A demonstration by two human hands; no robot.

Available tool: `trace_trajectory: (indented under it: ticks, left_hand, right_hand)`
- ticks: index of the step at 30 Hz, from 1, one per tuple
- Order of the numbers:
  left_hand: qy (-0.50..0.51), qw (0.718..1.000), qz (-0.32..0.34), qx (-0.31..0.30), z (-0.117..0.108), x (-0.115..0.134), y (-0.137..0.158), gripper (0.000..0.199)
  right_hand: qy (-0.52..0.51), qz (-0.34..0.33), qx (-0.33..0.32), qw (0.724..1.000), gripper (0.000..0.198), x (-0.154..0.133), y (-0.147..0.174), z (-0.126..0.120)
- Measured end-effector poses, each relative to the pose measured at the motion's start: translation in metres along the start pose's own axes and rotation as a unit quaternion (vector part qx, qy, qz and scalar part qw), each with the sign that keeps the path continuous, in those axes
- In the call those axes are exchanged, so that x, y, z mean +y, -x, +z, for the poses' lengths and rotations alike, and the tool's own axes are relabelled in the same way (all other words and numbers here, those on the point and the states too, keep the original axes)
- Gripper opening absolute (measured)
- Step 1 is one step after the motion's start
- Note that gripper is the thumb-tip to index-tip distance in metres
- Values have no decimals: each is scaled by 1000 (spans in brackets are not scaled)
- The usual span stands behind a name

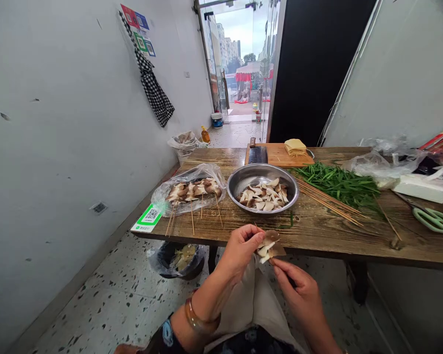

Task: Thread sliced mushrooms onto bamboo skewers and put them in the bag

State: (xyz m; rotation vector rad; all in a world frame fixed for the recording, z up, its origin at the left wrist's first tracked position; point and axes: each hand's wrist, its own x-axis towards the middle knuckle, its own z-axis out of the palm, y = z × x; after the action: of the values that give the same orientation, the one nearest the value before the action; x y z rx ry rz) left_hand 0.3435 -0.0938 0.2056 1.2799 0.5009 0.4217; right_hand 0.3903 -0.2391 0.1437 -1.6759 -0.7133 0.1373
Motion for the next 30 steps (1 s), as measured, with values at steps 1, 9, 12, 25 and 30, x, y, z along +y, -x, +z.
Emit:
trace_trajectory:
  ticks: [1, 9, 12, 25, 30]
  left_hand:
    - [-1, 1000, 0, -3, 0, 0, 0, 32]
    - [-53, 997, 1, -55, -7, 15, -6, 34]
    - [-73, 996, 35, -41, -10, 28, -10, 36]
    - [-340, 920, 196, -16, -5, 61, -103, 22]
    - [-589, 774, 231, -13, 6, 65, -139, 23]
  right_hand:
    - [-2, 4, -3, 1000, 22, 1, 0, 1]
    - [-31, 37, -9, 999, 24, 3, -4, -5]
    - [-33, 61, 17, 997, 26, 4, -7, -13]
    - [-145, 129, 79, 978, 37, 18, -33, -30]
    - [-200, 106, 137, 964, 37, 25, -66, -37]
